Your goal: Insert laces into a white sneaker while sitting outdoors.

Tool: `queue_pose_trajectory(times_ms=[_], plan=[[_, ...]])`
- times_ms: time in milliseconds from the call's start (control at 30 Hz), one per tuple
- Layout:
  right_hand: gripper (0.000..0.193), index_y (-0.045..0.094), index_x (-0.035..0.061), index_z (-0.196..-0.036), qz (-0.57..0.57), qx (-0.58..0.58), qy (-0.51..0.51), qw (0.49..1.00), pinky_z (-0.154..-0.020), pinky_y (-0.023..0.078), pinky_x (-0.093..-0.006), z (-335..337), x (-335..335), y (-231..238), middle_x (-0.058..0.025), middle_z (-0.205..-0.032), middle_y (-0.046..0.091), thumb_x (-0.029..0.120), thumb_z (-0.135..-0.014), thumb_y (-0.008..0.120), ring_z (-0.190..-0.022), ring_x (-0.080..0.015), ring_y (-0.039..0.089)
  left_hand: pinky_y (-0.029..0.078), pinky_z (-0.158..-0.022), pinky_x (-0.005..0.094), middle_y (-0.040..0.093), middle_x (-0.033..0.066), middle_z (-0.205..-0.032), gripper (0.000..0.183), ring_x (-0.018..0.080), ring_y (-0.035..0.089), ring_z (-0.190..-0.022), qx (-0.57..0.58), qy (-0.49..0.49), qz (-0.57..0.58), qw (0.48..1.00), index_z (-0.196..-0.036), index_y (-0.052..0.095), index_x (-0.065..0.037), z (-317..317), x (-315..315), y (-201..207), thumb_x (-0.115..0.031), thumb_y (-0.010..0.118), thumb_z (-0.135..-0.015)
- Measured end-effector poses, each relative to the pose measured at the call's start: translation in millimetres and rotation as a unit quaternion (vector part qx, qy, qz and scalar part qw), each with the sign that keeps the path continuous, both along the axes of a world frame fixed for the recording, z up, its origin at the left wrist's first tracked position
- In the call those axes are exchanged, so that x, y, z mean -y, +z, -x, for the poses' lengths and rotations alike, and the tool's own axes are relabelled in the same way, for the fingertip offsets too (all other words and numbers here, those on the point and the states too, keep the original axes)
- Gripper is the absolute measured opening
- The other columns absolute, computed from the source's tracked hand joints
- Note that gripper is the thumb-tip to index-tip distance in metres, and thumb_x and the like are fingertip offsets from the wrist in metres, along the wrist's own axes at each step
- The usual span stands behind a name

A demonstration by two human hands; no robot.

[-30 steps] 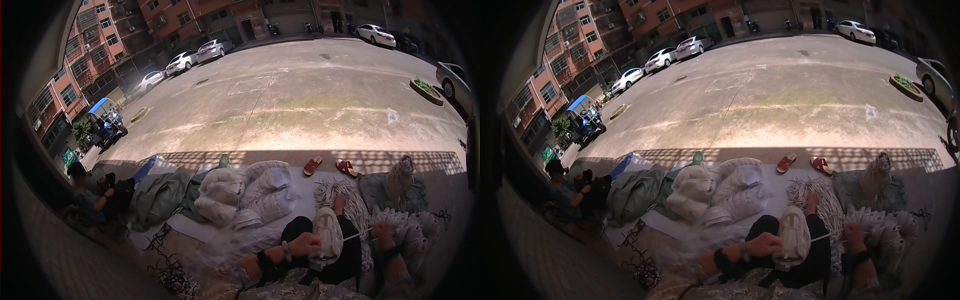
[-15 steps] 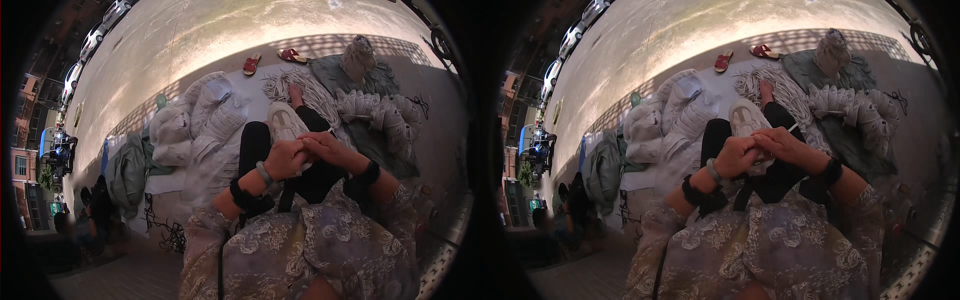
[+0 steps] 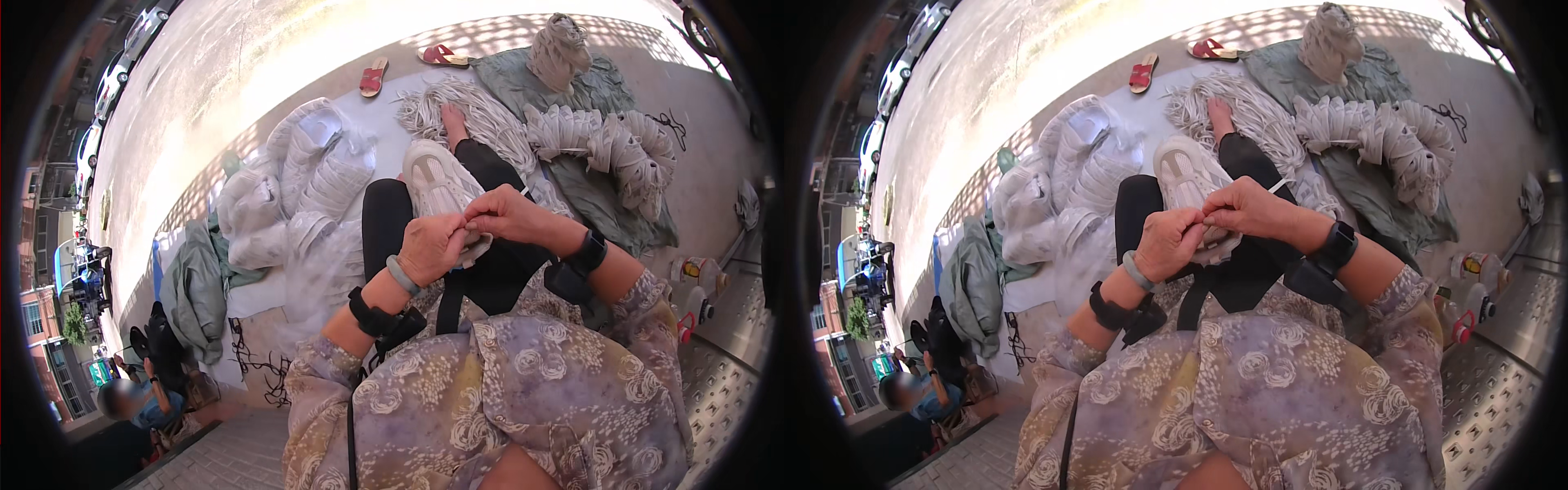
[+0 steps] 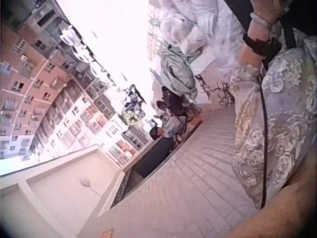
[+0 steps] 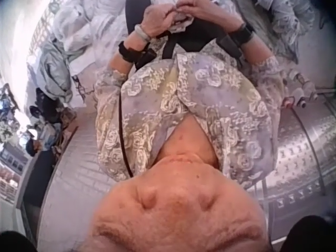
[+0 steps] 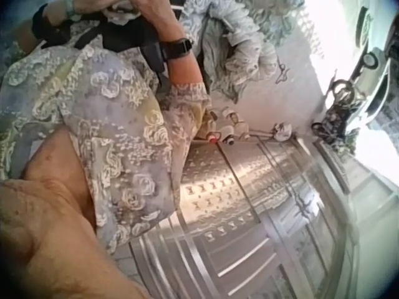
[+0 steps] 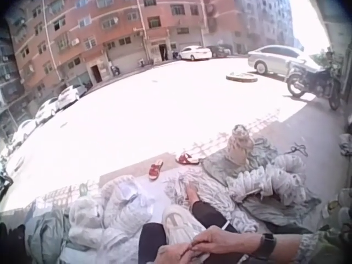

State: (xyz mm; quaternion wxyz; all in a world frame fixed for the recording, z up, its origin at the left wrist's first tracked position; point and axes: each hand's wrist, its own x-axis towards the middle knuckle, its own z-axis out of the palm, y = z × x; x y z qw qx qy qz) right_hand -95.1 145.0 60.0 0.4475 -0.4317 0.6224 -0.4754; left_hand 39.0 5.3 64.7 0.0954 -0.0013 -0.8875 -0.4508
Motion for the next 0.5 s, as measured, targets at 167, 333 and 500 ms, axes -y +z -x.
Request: queue_pose_trajectory(times_ms=[167, 333, 500], plan=[[0.014, 0.063, 0.0016, -0.084, 0.049, -0.148, 0.020, 0.987, -0.059, 0.045, -0.0315, 7.3, 10.6, -7.8, -0.0132, -0.070, 0.061, 0.011, -0.074, 0.060, -0.063, -0.0228, 0.060, 0.046, -0.055, 0.0332, 0.058, 0.0136, -0.066, 0.005, 0.0295, 0.059, -0.061, -0.009, 0.038, 0.064, 0.997, -0.077, 0.059, -0.003, 1.5, 5.2, -9.1, -0.007, 0.058, -0.074], [0.014, 0.061, 0.0029, -0.077, 0.014, -0.239, -0.029, 0.970, -0.061, 0.046, -0.0363, 17.4, 28.3, -16.5, -0.0153, -0.072, 0.060, 0.015, -0.074, 0.056, -0.071, -0.0310, 0.059, 0.046, -0.057, 0.0354, 0.057, 0.0129, -0.070, 0.009, 0.0302, 0.058, -0.064, -0.060, 0.137, 0.051, 0.987, -0.079, 0.057, -0.004, 8.6, 14.0, -28.2, -0.011, 0.059, -0.073], [0.013, 0.054, 0.0035, -0.072, 0.003, -0.342, -0.089, 0.935, -0.063, 0.045, -0.0405, 21.3, 42.6, -26.7, -0.0143, -0.069, 0.057, 0.015, -0.076, 0.050, -0.069, -0.0324, 0.058, 0.046, -0.060, 0.0339, 0.057, 0.0116, -0.076, 0.013, 0.0266, 0.058, -0.067, 0.033, 0.205, -0.026, 0.978, -0.081, 0.056, -0.002, 17.3, 25.8, -45.2, -0.009, 0.061, -0.071]])
